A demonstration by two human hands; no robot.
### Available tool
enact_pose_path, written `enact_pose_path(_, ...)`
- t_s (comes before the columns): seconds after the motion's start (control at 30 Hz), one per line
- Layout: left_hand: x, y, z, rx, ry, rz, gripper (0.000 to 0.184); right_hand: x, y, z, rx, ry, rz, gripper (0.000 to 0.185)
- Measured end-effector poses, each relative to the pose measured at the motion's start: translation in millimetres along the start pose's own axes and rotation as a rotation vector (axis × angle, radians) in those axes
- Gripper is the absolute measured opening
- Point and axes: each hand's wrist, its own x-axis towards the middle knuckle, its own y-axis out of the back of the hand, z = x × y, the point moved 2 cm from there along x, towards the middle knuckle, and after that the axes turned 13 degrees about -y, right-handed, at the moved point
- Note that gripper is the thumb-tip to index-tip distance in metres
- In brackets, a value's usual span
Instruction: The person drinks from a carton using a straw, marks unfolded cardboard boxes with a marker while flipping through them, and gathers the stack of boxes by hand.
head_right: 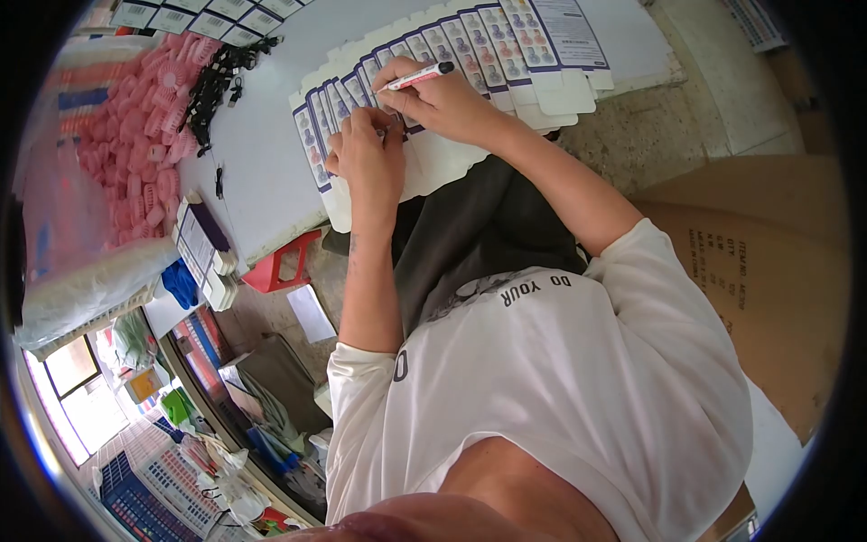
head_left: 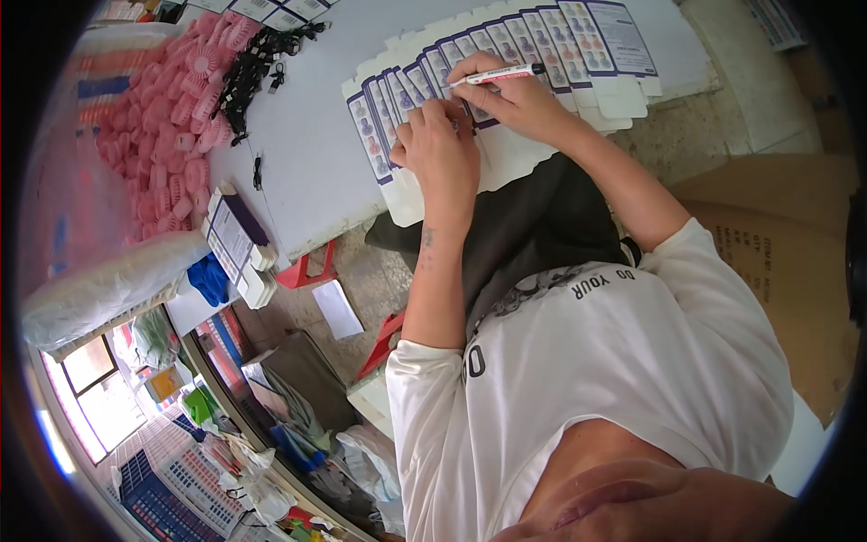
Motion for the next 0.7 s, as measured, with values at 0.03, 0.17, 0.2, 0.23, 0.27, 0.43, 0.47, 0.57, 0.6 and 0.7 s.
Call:
enact_pose_path(0.03,0,-1,0,0.014,-0.003,0.007,0.011,-1,0,-2,-0.018,-0.051,-0.055,0.018)
enact_pose_path(0.17,-1,-6,-4,-0.003,0.051,-0.023,0.011,-1,-1,3,-0.077,-0.075,-0.049,0.017)
enact_pose_path(0.2,-1,-6,-4,0.002,0.051,-0.026,0.011,-1,0,3,-0.086,-0.071,-0.049,0.017)
enact_pose_path(0.23,-1,-5,-4,0.007,0.051,-0.028,0.011,-1,0,3,-0.094,-0.067,-0.049,0.016)
enact_pose_path(0.27,-1,-5,-4,0.012,0.05,-0.031,0.011,-1,0,3,-0.093,-0.051,-0.041,0.016)
enact_pose_path(0.43,-1,-4,-2,0.053,0.027,-0.037,0.013,-2,5,3,-0.056,0.025,-0.005,0.017)
enact_pose_path(0.47,-2,-4,-2,0.063,0.015,-0.037,0.013,-3,7,7,-0.084,0.013,0.028,0.017)
enact_pose_path(0.57,-3,-5,-2,0.085,-0.018,-0.023,0.014,-6,17,17,-0.14,-0.032,0.111,0.02)
enact_pose_path(0.6,-4,-5,-2,0.082,-0.026,-0.024,0.013,-5,20,20,-0.086,-0.019,0.127,0.02)
enact_pose_path(0.7,-4,-4,-1,0.064,-0.057,-0.021,0.01,-1,27,23,0.034,-0.033,0.15,0.02)
